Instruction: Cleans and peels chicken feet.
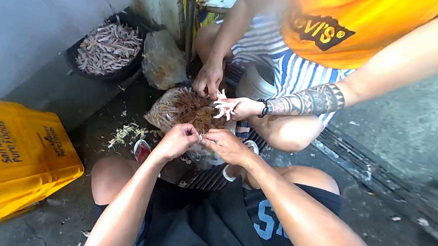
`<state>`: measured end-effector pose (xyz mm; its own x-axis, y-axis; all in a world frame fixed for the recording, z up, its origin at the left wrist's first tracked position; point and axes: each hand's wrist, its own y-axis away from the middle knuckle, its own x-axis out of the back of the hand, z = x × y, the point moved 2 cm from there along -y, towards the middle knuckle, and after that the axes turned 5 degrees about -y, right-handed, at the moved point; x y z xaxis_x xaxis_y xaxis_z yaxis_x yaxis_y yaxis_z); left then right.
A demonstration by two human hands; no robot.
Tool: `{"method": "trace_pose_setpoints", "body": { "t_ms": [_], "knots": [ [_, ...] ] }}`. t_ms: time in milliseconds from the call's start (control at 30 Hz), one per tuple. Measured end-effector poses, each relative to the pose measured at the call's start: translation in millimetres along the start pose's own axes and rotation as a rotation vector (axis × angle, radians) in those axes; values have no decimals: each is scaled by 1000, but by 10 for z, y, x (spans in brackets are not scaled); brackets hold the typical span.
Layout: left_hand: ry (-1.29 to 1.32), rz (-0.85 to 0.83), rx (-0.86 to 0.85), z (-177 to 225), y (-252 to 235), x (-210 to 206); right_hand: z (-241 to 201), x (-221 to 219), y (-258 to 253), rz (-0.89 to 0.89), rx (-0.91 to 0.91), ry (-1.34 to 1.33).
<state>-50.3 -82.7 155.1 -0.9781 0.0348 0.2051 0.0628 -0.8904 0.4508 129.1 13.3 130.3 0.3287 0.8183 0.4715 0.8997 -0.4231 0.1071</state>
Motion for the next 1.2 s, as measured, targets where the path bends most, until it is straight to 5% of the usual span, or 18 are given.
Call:
{"method": "trace_pose_setpoints", "body": {
  "t_ms": [200,533,767,1033,1200],
  "knots": [
    [58,40,-3,-16,13,-95,-91,35,13,75,-55,-78],
    [-73,43,-156,46,-27,62,-139,23,-34,-63,-147,-149],
    [-297,191,10,7,-124,-132,-123,-78,-6,47,-13,-83],
    [51,369,169,-254,-353,26,-269,50,53,343,43,-87],
    [142,317,-39,-70,-206,174,-198,145,-32,359,-14,-126]
  ]
}}
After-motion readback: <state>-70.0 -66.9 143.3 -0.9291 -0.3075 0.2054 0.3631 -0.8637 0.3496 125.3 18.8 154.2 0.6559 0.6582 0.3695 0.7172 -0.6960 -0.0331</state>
